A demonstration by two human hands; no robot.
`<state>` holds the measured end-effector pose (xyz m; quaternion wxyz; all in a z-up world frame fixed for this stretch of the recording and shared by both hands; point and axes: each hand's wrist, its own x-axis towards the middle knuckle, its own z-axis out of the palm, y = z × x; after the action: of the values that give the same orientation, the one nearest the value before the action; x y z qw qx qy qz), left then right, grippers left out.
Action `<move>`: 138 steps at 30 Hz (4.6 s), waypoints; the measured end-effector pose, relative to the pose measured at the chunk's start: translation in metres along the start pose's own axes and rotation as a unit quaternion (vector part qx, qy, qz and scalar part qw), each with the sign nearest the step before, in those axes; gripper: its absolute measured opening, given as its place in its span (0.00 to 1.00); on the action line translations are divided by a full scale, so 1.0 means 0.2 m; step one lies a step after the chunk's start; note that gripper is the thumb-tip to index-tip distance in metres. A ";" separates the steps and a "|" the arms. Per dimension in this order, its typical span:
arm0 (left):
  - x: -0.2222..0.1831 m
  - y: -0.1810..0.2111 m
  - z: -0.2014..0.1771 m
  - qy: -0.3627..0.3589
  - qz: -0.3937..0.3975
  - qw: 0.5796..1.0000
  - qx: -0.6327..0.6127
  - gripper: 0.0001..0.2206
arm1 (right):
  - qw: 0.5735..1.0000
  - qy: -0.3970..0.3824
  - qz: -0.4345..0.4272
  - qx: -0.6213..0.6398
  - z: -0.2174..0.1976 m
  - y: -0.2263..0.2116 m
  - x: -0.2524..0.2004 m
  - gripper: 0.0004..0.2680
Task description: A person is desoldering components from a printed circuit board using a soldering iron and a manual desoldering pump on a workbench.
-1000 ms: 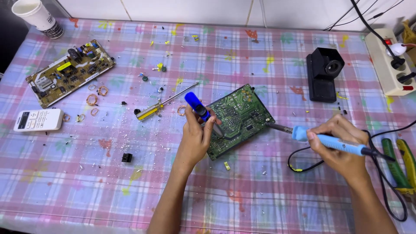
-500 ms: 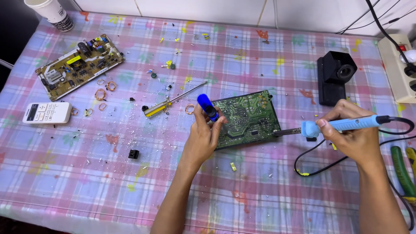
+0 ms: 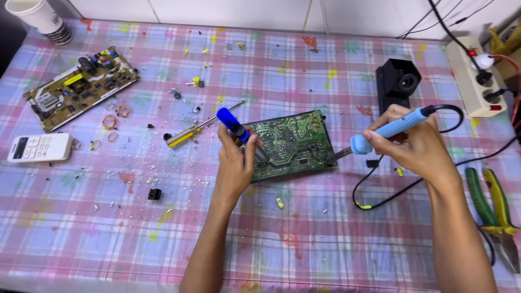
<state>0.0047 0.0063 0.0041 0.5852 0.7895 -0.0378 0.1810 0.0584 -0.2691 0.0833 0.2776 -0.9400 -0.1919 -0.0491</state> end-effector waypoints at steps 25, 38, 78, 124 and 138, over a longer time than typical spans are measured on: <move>-0.07 -0.02 0.18 -0.059 0.194 0.973 -0.113 0.11 | 0.986 0.091 -0.078 0.120 0.09 0.11 -0.30 0.04; -0.09 -0.09 0.29 -0.112 0.126 0.949 -0.265 0.12 | 0.968 0.166 -0.095 0.160 0.18 0.37 -0.37 0.04; 0.07 0.09 0.35 -0.163 0.163 0.973 -0.018 0.16 | 0.885 0.310 0.077 0.338 0.26 0.55 -0.36 0.04; -0.04 0.04 0.03 -0.182 0.045 0.963 -0.194 0.12 | 0.834 0.332 0.113 0.426 0.26 0.63 -0.38 0.06; -0.03 0.10 0.02 -0.238 0.061 0.966 -0.087 0.11 | 0.920 0.271 -0.055 0.278 0.28 0.37 -0.45 0.09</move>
<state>-0.0047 -0.0052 0.0195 0.6135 0.7524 -0.2391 0.0195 0.0034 -0.3251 -0.0195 0.5658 -0.7640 -0.1663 -0.2618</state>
